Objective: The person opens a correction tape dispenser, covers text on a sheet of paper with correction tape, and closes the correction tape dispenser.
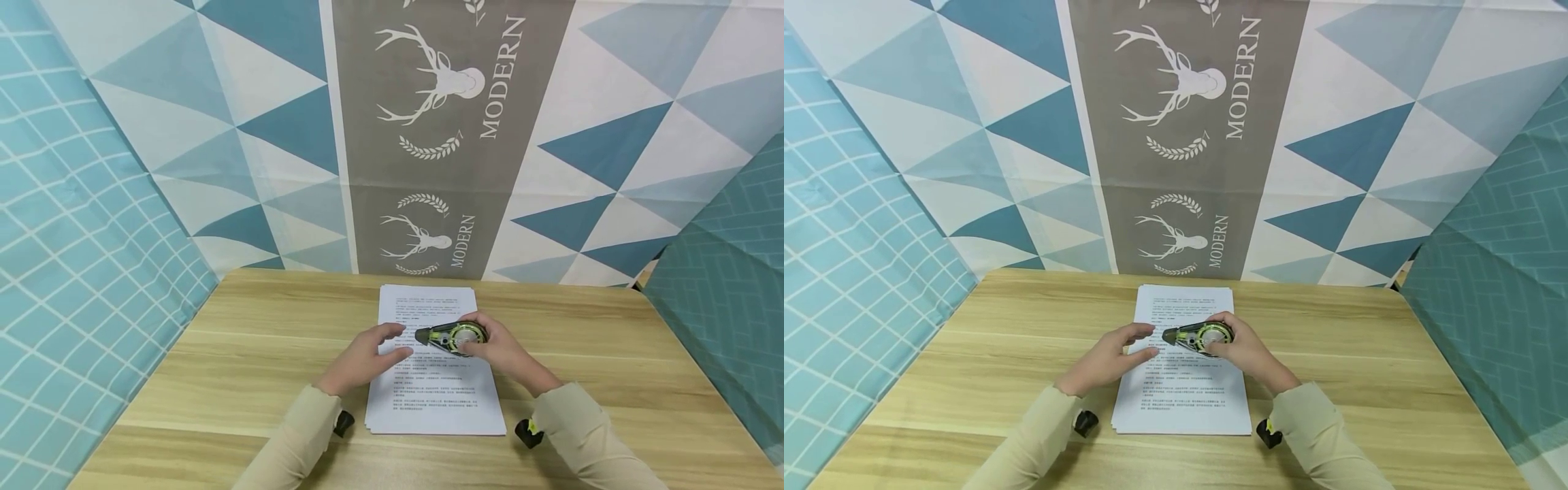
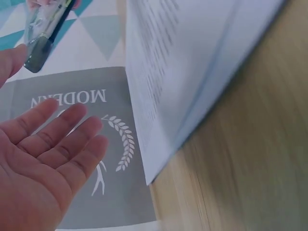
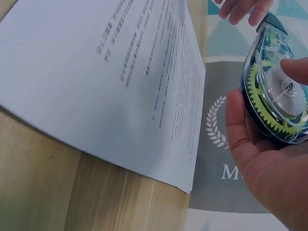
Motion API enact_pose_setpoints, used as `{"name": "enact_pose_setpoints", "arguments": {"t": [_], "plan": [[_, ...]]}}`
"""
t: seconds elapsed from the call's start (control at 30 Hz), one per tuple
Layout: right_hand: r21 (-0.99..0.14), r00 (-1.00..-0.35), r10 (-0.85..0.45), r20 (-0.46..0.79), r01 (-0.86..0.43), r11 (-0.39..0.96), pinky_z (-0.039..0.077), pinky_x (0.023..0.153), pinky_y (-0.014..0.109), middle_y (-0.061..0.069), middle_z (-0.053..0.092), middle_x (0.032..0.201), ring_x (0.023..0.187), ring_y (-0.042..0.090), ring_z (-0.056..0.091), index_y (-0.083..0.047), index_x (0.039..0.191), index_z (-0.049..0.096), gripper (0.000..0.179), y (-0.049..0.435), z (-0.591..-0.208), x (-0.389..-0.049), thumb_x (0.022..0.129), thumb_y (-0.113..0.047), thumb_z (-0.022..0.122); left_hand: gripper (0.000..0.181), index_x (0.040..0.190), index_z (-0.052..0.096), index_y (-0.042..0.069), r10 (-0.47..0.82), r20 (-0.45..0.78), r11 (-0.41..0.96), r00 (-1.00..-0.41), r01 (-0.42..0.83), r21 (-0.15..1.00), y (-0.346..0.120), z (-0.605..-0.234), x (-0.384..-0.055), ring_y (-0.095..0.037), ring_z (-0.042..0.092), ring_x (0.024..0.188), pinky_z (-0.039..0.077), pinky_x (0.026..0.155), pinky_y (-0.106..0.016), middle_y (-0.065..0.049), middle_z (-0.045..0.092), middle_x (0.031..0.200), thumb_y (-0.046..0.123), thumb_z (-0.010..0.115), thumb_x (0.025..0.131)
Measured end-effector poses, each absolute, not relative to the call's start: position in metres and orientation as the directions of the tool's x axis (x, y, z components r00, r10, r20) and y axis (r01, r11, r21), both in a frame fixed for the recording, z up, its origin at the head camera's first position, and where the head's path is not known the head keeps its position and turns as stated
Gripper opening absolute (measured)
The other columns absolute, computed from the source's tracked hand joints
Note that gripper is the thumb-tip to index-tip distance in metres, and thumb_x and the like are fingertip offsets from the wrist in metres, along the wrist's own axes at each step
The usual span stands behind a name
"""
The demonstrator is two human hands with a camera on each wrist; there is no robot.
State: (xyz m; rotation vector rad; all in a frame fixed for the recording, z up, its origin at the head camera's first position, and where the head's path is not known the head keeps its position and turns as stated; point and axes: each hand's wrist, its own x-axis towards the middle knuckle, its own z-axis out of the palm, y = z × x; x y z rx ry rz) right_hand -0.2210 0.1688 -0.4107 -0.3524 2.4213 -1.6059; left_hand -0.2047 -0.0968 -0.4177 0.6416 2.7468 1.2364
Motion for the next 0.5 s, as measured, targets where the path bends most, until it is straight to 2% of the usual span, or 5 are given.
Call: {"name": "enact_pose_setpoints", "arguments": {"t": [0.23, 0.5], "plan": [[-0.930, -0.940, -0.339, -0.033, -0.096, 0.356, 0.050, 0.077, 0.028, 0.019, 0.057, 0.115, 0.093, 0.020, 0.058, -0.002, 0.121, 0.051, 0.041, 0.165, -0.412, -0.219, 0.083, -0.006, 0.065, 0.059, 0.130, 0.052, 0.007, 0.406, 0.109, 0.536, -0.907, 0.333, 0.776, -0.088, -0.417, -0.204, -0.025, 0.055, 0.119, 0.043, 0.102, -0.042, -0.008, 0.057, 0.131, 0.047, 0.060, 0.088], [-0.928, -0.929, -0.370, -0.017, -0.123, 0.351, 0.050, 0.079, 0.028, 0.018, 0.057, 0.115, 0.095, 0.021, 0.058, -0.003, 0.120, 0.052, 0.039, 0.159, -0.412, -0.218, 0.083, -0.006, 0.065, 0.054, 0.127, 0.055, 0.010, 0.393, 0.121, 0.509, -0.912, 0.326, 0.797, -0.084, -0.420, -0.203, -0.020, 0.059, 0.113, 0.047, 0.097, -0.040, -0.003, 0.061, 0.124, 0.048, 0.058, 0.089]]}}
